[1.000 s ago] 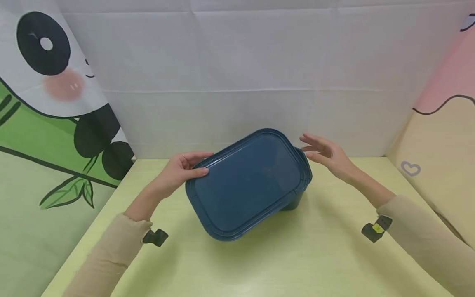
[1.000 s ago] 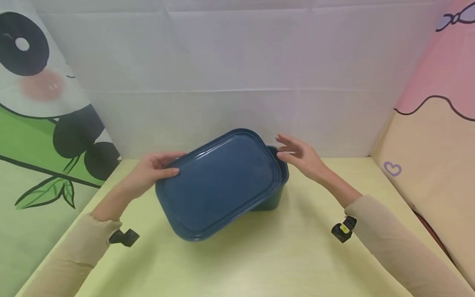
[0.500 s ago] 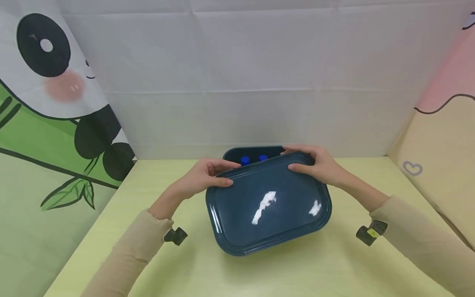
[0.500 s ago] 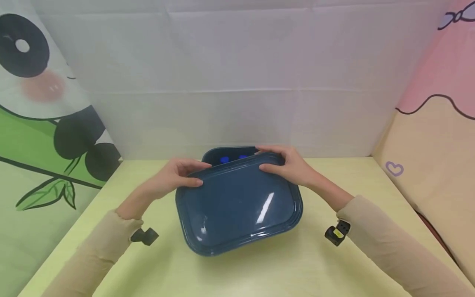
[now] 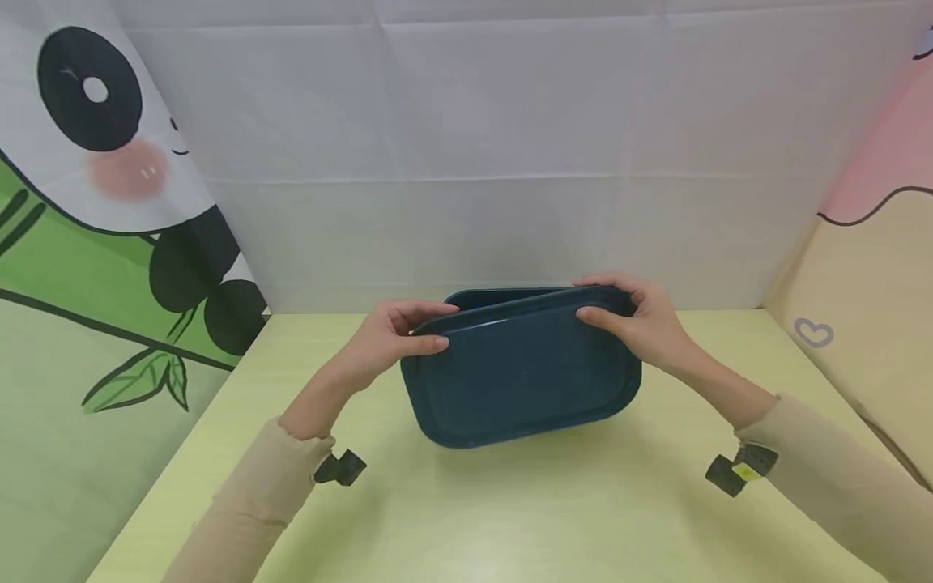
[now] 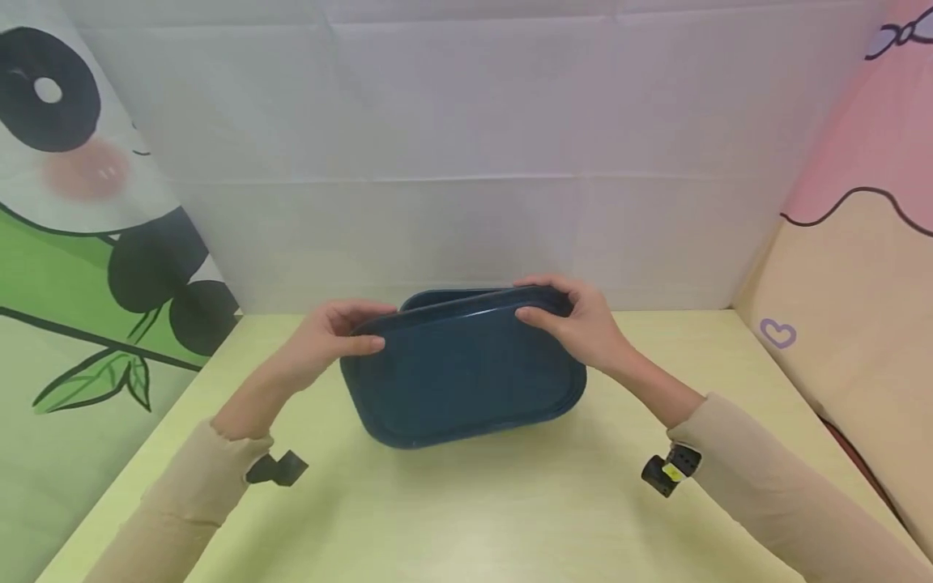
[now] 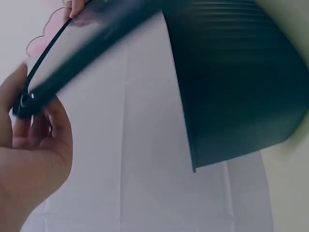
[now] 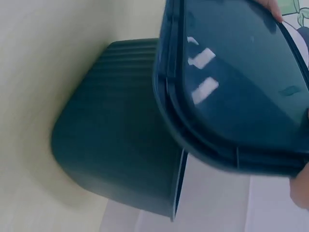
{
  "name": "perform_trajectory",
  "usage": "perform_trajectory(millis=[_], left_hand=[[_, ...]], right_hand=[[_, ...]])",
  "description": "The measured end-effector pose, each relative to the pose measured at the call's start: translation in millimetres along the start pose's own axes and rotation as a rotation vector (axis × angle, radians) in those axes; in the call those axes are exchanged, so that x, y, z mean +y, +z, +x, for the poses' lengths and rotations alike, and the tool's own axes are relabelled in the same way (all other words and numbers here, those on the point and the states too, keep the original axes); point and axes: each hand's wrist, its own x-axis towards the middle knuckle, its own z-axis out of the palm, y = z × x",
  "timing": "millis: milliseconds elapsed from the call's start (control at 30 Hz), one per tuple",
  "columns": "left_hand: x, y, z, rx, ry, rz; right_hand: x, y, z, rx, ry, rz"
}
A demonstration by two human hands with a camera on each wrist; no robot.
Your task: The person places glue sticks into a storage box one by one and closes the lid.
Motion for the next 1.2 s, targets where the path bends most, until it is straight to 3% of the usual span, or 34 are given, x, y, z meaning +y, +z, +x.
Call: perform_trajectory(millis=[100,167,267,333,567,700,767,867,1000,1100,1200], left_hand=[[5.1,7.6,-2.5,0.157,0.098,-0.102],[6.8,14.8,-2.7,0.263,0.207,-0.153],[9.0,25.7,-1.9,0.408,0.405,-0.16],[10.4,30.8,-1.9,0.47,0.531,-0.141],[24.6,41.2,-5.1,0.535,0.851,-0.064],[37.0,47.8,-4.9,0.576,1.071,-0.014],[41.4,50.0,-5.4,0.594,1.149,0.0],[42.8,49.7,-4.7,0.616,1.183,0.005],[33.8,43.5,-2.6,0.63,1.131,0.035],[22.6,37.9,-3.5,0.621,1.032,0.1],[14.2,33.3,-9.4,0.607,0.845,0.191]], right_hand=[[-8,4,-0.4,0.143,-0.085,0.009],[-12,9,-1.2,0.206,-0.172,0.003],[-16,13,-2.9,0.233,-0.303,-0.003],[-17,14,-3.9,0.23,-0.371,-0.006],[-21,13,-8.0,0.217,-0.512,-0.034],[-30,15,-10.8,0.312,-0.545,-0.005],[-36,17,-11.6,0.379,-0.561,0.012],[-43,22,-11.5,0.449,-0.592,0.019],[-49,31,-12.8,0.49,-0.634,0.011],[-52,37,-14.9,0.544,-0.67,-0.025],[-54,42,-15.8,0.605,-0.727,-0.083]])
